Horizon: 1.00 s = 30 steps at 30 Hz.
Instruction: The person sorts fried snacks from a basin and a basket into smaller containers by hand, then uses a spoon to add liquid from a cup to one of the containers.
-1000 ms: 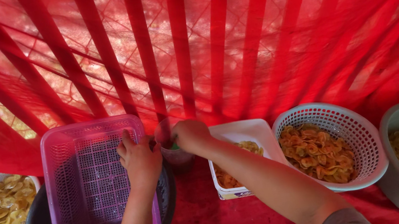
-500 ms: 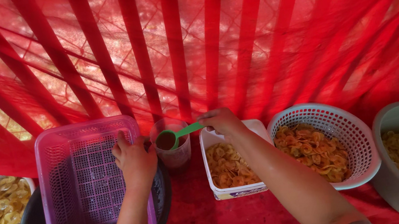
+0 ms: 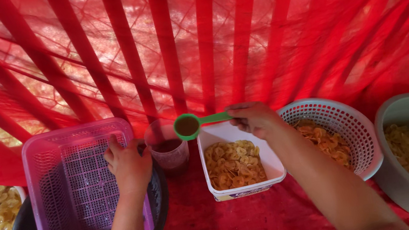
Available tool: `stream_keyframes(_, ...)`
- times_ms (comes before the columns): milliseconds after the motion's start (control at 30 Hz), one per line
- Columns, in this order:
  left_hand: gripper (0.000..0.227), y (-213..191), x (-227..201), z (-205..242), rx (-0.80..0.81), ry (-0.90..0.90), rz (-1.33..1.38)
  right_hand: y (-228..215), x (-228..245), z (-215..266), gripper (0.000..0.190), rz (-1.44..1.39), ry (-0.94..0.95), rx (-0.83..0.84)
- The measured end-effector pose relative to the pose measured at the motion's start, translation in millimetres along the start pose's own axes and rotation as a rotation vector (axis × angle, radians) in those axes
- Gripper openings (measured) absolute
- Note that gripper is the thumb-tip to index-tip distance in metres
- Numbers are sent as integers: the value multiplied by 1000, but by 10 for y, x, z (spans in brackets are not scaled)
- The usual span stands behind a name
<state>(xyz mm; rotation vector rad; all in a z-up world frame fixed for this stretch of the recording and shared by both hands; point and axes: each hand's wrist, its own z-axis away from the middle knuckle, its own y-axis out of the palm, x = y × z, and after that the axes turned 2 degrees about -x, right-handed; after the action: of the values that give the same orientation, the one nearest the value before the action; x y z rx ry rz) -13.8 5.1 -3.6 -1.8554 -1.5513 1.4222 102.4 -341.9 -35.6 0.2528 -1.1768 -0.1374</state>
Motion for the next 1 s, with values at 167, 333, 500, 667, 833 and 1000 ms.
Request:
stream_keyframes(167, 28, 12, 13, -2, -8, 16, -7, -438, 27, 469, 25, 139, -190, -50)
stream_keyframes(333, 29, 18, 26, 1, -4, 22, -5, -412, -123, 1167, 26, 668, -505, -116)
stream_keyframes(500, 28, 19, 15, -1, -8, 24, 2, -349, -93, 1458, 23, 1000, -886, -87)
stream_keyframes(667, 27, 22, 8, -2, -19, 13, 6, -58, 278, 1193, 21, 460, -622, -177)
stream_keyframes(833, 25, 13, -1, 7, -6, -8, 21, 715, 349, 825, 20, 350, -772, 87)
stream_keyframes(1000, 28, 34, 23, 27, -41, 18, 12, 1520, -85, 547, 16, 1075, -1010, 12)
